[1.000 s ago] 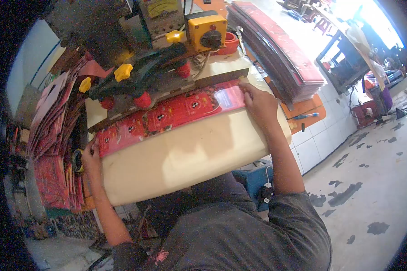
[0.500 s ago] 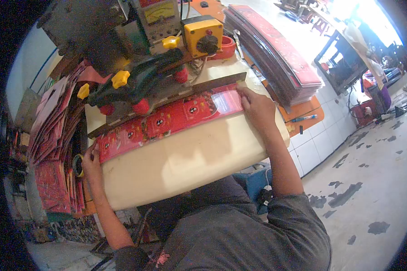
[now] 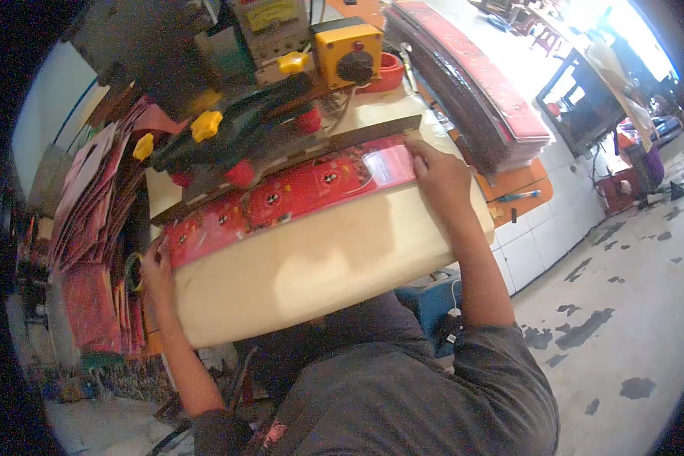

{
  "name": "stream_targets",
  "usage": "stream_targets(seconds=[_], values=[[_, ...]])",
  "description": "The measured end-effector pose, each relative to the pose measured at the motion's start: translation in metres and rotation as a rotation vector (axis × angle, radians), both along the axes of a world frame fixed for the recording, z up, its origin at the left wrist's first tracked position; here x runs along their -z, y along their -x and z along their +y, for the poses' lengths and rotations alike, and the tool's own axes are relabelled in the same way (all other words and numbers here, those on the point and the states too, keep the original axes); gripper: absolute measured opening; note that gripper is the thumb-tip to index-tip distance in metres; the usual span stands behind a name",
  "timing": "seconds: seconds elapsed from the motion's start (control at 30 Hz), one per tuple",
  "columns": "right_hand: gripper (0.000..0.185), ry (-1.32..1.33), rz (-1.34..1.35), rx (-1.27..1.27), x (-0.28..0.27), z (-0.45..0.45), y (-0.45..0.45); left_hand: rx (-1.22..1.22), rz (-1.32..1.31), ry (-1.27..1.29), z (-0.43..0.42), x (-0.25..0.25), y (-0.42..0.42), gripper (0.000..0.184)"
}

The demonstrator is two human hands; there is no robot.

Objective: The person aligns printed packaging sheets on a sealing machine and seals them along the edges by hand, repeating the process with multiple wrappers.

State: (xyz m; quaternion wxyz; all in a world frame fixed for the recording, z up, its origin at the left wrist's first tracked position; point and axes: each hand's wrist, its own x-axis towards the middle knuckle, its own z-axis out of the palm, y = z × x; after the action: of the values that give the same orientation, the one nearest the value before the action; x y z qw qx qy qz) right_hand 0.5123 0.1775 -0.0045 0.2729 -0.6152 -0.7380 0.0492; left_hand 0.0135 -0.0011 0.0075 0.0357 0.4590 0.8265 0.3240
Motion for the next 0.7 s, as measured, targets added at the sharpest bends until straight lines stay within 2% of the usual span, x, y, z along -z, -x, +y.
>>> stream_targets(seconds=[0.13, 0.23, 0.5, 0.57, 0.7], values=[[0.031, 0.054, 0.062, -0.022, -0.004, -0.001, 0.003, 0.061, 0.04, -0.055, -0.001, 0.016, 0.017, 0.038], [0.034, 0.104, 0.011, 0.047, -0.002, 0.0, 0.001, 0.022, 0.022, -0.042, -0.001, 0.011, 0.011, 0.04], [0.037, 0.063, 0.023, -0.027, 0.001, 0.002, -0.001, -0.078, 0.085, -0.003, -0.006, 0.014, 0.011, 0.039], [0.038, 0.129, -0.005, 0.016, -0.005, 0.002, 0.0, 0.006, 0.062, -0.138, -0.008, 0.017, 0.012, 0.039], [0.036, 0.114, 0.046, -0.008, -0.007, 0.0, 0.003, 0.003, 0.062, -0.146, -0.013, 0.012, 0.01, 0.038]])
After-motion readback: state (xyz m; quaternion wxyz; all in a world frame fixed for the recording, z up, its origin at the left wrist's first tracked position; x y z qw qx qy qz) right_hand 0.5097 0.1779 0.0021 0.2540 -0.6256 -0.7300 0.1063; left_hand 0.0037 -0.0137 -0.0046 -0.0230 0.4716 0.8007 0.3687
